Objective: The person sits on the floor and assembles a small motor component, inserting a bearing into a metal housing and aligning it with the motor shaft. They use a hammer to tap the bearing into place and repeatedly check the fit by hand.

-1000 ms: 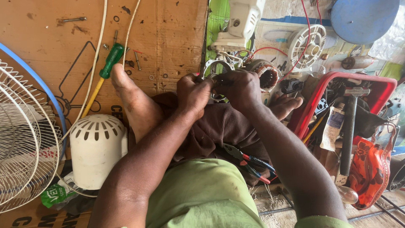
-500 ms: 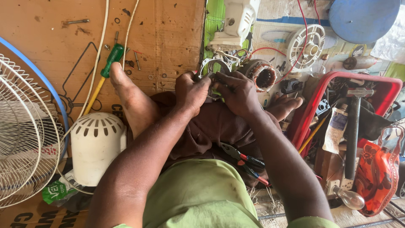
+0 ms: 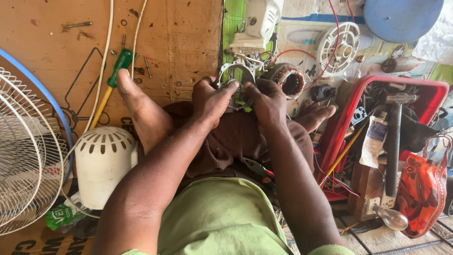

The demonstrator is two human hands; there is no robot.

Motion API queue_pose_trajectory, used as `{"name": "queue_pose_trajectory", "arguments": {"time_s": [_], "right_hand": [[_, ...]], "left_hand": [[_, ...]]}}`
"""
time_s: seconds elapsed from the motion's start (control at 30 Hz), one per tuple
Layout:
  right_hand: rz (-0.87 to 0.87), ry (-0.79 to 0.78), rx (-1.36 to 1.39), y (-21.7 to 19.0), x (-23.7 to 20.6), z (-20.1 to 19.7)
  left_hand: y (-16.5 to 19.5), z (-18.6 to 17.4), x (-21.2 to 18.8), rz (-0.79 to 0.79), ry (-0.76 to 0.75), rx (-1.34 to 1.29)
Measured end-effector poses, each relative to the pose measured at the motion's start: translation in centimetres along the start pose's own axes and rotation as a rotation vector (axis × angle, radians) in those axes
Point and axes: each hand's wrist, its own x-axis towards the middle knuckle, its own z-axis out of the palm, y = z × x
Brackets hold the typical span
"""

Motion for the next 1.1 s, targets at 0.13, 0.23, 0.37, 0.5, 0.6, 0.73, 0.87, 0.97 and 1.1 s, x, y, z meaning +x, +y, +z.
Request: {"name": "queue_pose_trajectory", "arguments": {"time_s": [0.13, 0.23, 0.37, 0.5, 0.6, 0.73, 0.87, 0.97, 1.1], "right_hand": [[0.024, -0.030, 0.001, -0.8, 0.3, 0.7], [0.060, -0.060, 0.059, -0.9, 0.4, 0.6], [0.080, -0.135, 0.212, -0.9, 0.4, -0.1], [0.094, -0.151, 0.243, -0.8, 0.6, -0.5], [0.065, -0.163, 0.264, -0.6, 0.7, -0.4], [0.040, -0.170, 0.281, -0.5, 0.8, -0.2], [0.046, -0.146, 0.286, -0.3, 0.8, -0.3], [0.036, -0.132, 0.271, -0.1, 0.7, -0.4], [-0.002, -0.135, 0.262, 0.1, 0.8, -0.4]], "left_hand": [[0.2, 0.3, 0.2, -0.006, 0.013, 0.023], [0.2, 0.2, 0.1, 0.002, -0.034, -0.035], [0.1, 0.1, 0.1, 0.007, -0.086, -0.093], [0.5, 0.2, 0.3, -0.063, -0.067, -0.042], [0.7, 0.2, 0.4, -0.101, -0.053, -0.032], [0.6, 0.1, 0.4, -0.099, -0.056, -0.006], [0.4, 0.1, 0.1, -0.018, -0.095, -0.076], [0.3, 0.1, 0.1, -0.031, -0.108, -0.113], [0.2, 0.3, 0.4, -0.061, -0.070, -0.052]]}}
